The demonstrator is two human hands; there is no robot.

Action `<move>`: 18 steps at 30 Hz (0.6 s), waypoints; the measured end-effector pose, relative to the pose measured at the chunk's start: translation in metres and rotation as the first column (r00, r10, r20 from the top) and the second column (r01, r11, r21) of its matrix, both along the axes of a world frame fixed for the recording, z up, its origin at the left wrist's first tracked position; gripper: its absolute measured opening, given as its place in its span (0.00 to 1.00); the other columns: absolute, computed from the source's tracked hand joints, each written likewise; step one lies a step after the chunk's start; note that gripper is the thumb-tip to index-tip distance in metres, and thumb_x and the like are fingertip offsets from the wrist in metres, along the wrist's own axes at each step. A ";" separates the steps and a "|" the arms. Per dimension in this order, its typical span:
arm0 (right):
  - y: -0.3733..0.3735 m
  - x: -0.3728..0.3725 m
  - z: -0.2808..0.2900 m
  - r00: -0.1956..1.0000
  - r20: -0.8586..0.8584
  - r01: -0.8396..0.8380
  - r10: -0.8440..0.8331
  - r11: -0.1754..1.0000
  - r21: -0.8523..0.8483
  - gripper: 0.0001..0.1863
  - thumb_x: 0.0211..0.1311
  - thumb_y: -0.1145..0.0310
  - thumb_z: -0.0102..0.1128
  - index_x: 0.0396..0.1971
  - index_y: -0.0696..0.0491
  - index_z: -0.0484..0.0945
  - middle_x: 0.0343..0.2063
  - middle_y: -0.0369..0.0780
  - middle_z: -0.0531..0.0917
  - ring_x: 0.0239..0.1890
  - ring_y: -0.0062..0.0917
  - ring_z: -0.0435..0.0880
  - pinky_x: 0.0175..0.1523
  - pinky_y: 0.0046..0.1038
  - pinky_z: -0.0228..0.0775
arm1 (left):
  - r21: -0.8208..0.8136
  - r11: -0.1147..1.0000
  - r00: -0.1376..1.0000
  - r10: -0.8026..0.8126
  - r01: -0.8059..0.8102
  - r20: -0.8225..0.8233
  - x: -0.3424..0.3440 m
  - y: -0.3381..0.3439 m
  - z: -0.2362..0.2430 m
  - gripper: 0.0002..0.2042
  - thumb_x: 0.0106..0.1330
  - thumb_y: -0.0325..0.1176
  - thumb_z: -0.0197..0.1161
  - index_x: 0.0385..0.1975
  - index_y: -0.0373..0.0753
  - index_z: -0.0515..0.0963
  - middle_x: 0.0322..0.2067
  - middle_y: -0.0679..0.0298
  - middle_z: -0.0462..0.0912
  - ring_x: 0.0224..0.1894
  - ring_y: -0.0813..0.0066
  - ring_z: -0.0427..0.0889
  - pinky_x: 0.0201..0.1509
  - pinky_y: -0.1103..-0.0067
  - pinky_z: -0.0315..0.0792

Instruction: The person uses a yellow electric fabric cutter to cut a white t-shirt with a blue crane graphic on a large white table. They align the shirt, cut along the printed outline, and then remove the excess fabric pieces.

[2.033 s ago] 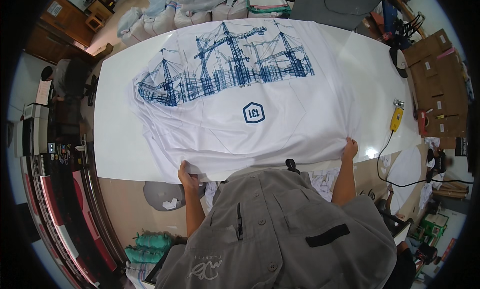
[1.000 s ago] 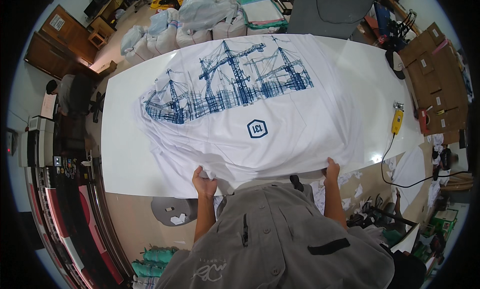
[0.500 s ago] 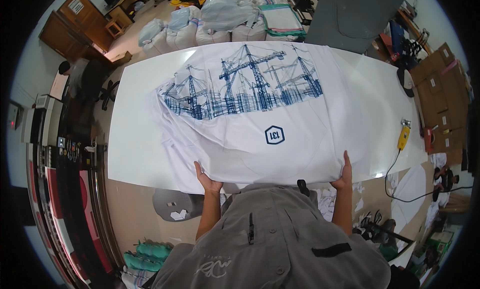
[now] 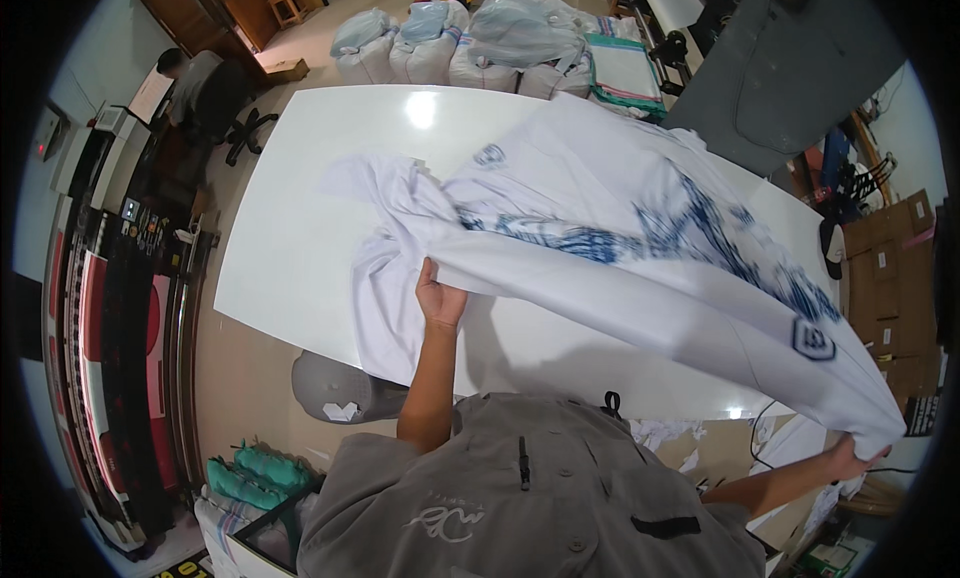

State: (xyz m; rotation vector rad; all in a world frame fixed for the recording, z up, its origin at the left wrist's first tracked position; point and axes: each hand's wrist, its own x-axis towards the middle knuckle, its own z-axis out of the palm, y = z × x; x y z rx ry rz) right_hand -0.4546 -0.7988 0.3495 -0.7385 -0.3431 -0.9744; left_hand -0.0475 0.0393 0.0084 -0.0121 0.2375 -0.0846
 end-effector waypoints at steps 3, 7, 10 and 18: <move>-0.010 -0.004 0.042 0.573 -0.280 0.789 -0.770 0.611 -0.068 0.29 0.80 0.60 0.54 0.73 0.59 0.67 0.73 0.49 0.68 0.73 0.42 0.68 0.78 0.46 0.57 | -0.058 0.998 0.999 -0.036 0.034 -0.032 0.010 -0.001 0.001 0.27 0.83 0.47 0.49 0.71 0.33 0.69 0.71 0.50 0.73 0.74 0.49 0.69 0.81 0.55 0.58; -0.021 0.024 0.085 0.332 -0.345 0.882 -0.878 0.419 -0.217 0.27 0.80 0.59 0.54 0.71 0.58 0.69 0.69 0.47 0.72 0.69 0.39 0.71 0.74 0.43 0.61 | 0.139 0.971 0.975 -0.179 0.196 -0.130 0.028 0.007 0.000 0.30 0.82 0.52 0.50 0.72 0.35 0.68 0.71 0.53 0.74 0.72 0.50 0.72 0.78 0.54 0.65; -0.019 0.051 0.104 0.296 -0.354 0.862 -0.887 0.408 -0.301 0.26 0.80 0.58 0.54 0.70 0.57 0.71 0.66 0.45 0.74 0.66 0.37 0.73 0.70 0.41 0.64 | 0.232 0.968 0.989 -0.119 0.096 0.087 0.040 0.054 -0.003 0.31 0.81 0.53 0.52 0.72 0.35 0.68 0.71 0.53 0.74 0.72 0.50 0.72 0.77 0.54 0.65; 0.020 0.168 0.036 0.385 -0.534 0.662 -0.753 0.628 -0.408 0.24 0.80 0.56 0.53 0.67 0.54 0.74 0.58 0.41 0.80 0.59 0.31 0.80 0.62 0.34 0.73 | 0.895 0.179 0.567 0.819 -0.409 0.095 -0.111 0.489 0.069 0.22 0.82 0.45 0.52 0.68 0.39 0.72 0.62 0.56 0.78 0.63 0.63 0.77 0.69 0.64 0.71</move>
